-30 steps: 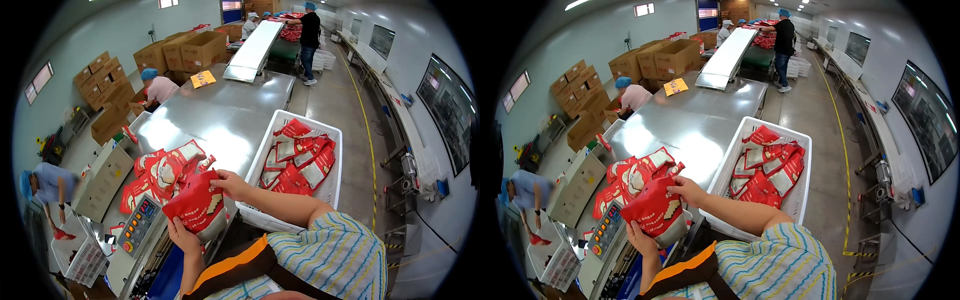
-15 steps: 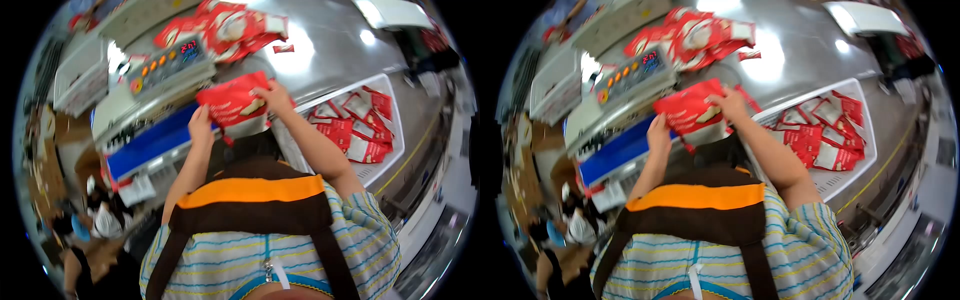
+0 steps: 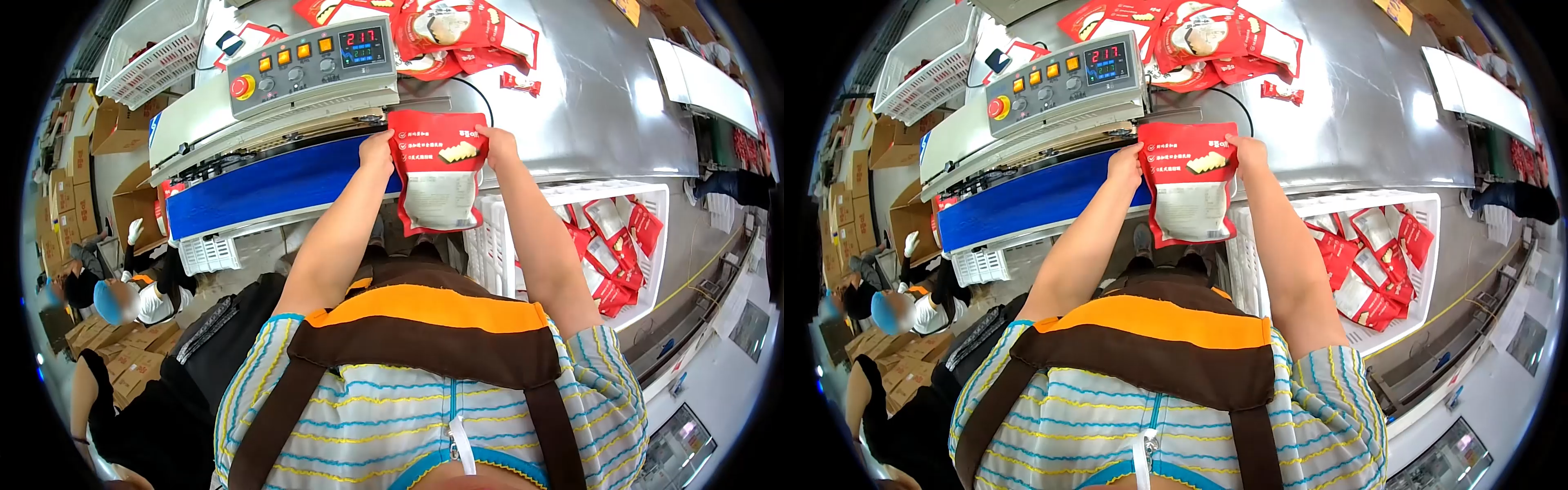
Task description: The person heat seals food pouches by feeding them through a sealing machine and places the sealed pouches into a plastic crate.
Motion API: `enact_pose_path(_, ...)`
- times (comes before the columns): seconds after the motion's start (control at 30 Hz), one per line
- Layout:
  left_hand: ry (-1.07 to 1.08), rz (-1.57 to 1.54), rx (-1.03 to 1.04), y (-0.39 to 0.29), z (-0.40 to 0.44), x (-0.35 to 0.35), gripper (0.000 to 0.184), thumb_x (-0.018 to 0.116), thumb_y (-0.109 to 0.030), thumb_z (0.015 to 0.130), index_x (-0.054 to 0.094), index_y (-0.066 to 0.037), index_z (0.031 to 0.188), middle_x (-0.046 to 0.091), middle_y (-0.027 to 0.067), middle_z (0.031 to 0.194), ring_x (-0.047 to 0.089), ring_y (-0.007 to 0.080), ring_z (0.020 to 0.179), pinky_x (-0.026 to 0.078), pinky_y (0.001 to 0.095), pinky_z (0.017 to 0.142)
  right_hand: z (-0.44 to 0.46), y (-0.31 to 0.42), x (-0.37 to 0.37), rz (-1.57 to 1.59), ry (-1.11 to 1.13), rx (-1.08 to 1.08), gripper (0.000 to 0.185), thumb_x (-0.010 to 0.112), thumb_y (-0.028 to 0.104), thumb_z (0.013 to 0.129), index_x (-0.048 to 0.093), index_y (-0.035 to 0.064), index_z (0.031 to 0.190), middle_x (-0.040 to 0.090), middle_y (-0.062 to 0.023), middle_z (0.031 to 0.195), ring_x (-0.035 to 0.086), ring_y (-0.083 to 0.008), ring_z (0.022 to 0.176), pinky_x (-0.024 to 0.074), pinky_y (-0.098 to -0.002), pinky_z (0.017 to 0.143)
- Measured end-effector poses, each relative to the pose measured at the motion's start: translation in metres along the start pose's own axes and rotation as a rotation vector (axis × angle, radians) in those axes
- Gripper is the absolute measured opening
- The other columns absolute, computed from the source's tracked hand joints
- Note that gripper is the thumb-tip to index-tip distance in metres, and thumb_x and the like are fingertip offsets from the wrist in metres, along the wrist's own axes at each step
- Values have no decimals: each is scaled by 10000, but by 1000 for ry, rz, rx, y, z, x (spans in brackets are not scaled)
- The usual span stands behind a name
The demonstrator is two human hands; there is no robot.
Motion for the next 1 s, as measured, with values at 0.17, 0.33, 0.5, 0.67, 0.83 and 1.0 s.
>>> enact_pose_path(0.17, -165, -70, 60, -2, 9, 10, 58, 573, -9, 732, 580, 17, 784, 594, 122, 813, 570, 218, 741, 468, 325, 662, 36, 5, 12, 109, -69, 64, 199, 641, -7, 675, 547, -100, 823, 584, -182, 829, 580, -258, 692, 472, -389, 645)
enact_pose_path(0.33, -93, -87, 96, 0, 17, -1, 50, 548, -78, 775, 554, -34, 800, 594, 70, 737, 567, 157, 606, 443, 260, 512, 51, 1, 19, 16, -57, 91, 204, 630, -5, 690, 543, -100, 847, 585, -179, 840, 579, -257, 713, 472, -388, 654)
enact_pose_path(0.5, -41, -33, 62, 7, 10, -4, 128, 543, -78, 782, 541, -12, 891, 601, 89, 842, 588, 180, 733, 468, 282, 631, 32, 11, 9, -5, 65, 12, 200, 608, 23, 725, 541, -91, 876, 590, -155, 851, 576, -214, 740, 464, -317, 689)
enact_pose_path(0.67, 32, 42, 71, 9, -6, 4, 151, 536, -77, 804, 527, -10, 939, 597, 94, 906, 584, 184, 798, 474, 302, 662, 7, 26, 1, -26, 173, -105, 243, 602, 50, 750, 519, -92, 929, 593, -127, 862, 572, -171, 767, 455, -274, 704)
enact_pose_path(0.83, 71, -106, 138, 14, 1, 13, 134, 532, -69, 815, 531, -16, 939, 602, 80, 896, 586, 166, 789, 475, 288, 665, 25, 10, -6, 227, 141, -54, 247, 602, 53, 756, 510, -92, 933, 586, -136, 877, 570, -188, 780, 453, -288, 716)
enact_pose_path(1.0, 7, -125, 135, 14, 0, 20, 102, 546, -73, 801, 549, -27, 892, 605, 55, 819, 577, 121, 685, 451, 226, 556, 28, 6, -4, 160, 59, -25, 247, 601, 41, 744, 513, -95, 931, 578, -157, 881, 568, -216, 782, 452, -319, 731)
Point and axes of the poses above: each hand's wrist, its own z-axis towards the middle knuckle, its own x-axis out of the palm, y = z × x, the point moved 2 cm from there along z, towards the middle knuckle
